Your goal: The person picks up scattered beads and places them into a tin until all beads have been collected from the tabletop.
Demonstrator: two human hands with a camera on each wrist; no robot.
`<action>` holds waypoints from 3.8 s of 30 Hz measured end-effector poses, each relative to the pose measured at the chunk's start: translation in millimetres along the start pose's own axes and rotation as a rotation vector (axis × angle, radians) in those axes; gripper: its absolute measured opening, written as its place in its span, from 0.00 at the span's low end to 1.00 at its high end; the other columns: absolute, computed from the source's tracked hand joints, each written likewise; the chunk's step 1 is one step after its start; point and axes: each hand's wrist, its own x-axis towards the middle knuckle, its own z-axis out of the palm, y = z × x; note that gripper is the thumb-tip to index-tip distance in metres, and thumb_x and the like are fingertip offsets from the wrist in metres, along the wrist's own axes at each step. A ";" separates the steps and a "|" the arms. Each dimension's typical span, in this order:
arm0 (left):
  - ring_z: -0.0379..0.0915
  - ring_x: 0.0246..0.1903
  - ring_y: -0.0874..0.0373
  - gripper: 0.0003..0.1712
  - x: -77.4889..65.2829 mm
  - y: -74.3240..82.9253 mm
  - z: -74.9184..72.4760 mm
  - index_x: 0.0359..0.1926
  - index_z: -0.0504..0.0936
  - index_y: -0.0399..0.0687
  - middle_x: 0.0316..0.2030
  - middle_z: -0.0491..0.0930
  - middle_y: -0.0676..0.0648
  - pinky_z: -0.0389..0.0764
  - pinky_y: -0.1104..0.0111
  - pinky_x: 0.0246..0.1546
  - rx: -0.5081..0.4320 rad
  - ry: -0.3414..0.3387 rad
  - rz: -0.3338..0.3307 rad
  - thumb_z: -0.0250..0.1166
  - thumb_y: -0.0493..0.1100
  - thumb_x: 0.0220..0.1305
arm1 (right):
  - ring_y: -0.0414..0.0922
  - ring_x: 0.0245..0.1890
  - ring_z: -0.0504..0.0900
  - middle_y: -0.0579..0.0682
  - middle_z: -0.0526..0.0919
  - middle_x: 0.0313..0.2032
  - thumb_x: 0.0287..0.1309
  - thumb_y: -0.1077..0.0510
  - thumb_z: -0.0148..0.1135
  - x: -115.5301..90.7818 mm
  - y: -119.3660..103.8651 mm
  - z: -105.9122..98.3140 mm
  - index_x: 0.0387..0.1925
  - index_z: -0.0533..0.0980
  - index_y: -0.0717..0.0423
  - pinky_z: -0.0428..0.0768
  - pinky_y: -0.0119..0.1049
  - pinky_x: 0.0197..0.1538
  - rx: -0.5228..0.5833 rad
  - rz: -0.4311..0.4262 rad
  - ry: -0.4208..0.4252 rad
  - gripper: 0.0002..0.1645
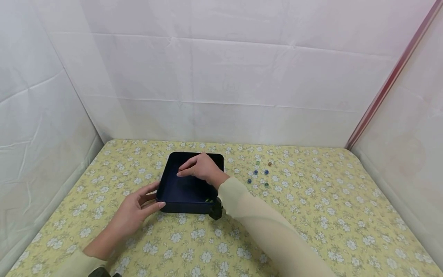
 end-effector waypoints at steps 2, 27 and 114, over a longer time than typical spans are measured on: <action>0.64 0.72 0.35 0.44 0.0 0.2 -0.1 0.80 0.59 0.48 0.79 0.57 0.38 0.85 0.66 0.57 0.002 0.001 0.001 0.67 0.54 0.71 | 0.41 0.50 0.85 0.40 0.90 0.43 0.53 0.52 0.80 0.5 0.1 -0.4 0.34 0.91 0.41 0.85 0.43 0.58 -0.009 0.006 -0.005 0.05; 0.64 0.72 0.35 0.45 -0.4 -0.6 -0.3 0.80 0.58 0.48 0.79 0.56 0.38 0.85 0.66 0.57 -0.004 -0.004 -0.001 0.67 0.55 0.71 | 0.41 0.39 0.83 0.45 0.89 0.48 0.52 0.55 0.81 1.1 -1.2 3.0 0.32 0.91 0.46 0.82 0.33 0.38 -0.105 0.082 -0.004 0.04; 0.64 0.73 0.36 0.45 -1.5 -1.5 0.1 0.80 0.59 0.51 0.79 0.57 0.39 0.85 0.65 0.57 -0.015 0.008 -0.034 0.68 0.56 0.69 | 0.53 0.49 0.86 0.47 0.86 0.49 0.63 0.44 0.72 -92.4 130.7 -203.9 0.59 0.84 0.48 0.85 0.53 0.55 0.014 -0.216 0.338 0.25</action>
